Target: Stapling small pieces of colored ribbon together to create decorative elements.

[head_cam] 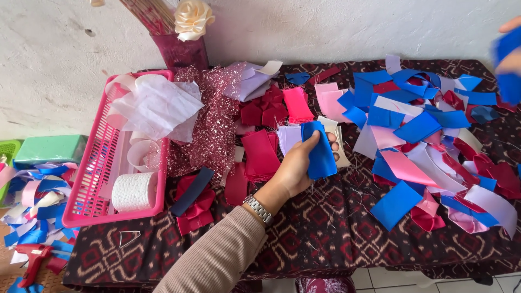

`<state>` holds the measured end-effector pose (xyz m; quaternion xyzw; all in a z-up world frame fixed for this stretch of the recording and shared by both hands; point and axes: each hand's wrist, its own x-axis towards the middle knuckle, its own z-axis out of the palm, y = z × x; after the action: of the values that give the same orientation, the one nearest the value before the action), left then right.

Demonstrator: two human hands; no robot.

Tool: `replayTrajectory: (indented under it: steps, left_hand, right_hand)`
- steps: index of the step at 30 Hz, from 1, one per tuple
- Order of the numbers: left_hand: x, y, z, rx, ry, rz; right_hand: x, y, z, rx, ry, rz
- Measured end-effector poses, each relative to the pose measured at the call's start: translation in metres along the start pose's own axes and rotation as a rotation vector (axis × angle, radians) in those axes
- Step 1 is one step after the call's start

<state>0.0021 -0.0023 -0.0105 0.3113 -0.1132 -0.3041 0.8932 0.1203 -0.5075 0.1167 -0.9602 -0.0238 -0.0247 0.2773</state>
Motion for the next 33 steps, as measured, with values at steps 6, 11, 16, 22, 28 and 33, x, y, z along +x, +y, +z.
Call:
replayTrajectory:
  steps: [6,11,16,22,28,33]
  left_hand:
    - [-0.002,0.002,0.002,0.013,0.001,0.007]
    - [0.000,0.001,0.001,-0.004,-0.007,0.010]
    - [-0.001,0.002,0.000,0.015,-0.003,0.015]
    - [0.007,-0.006,-0.003,-0.030,0.063,-0.018]
    - [-0.003,0.008,0.012,-0.014,0.057,-0.019]
    - [-0.004,0.008,0.014,-0.003,0.074,-0.032]
  right_hand:
    - [-0.048,-0.079,0.047,-0.192,0.292,-0.187]
    - [-0.024,-0.058,0.066,0.120,0.181,0.035]
    - [-0.044,-0.120,0.078,-0.179,0.059,0.324]
    - [-0.070,-0.142,0.101,-0.368,-0.351,0.077]
    - [-0.072,-0.149,0.104,-0.365,-0.145,0.195]
    - [-0.077,-0.151,0.056,-0.385,0.014,0.142]
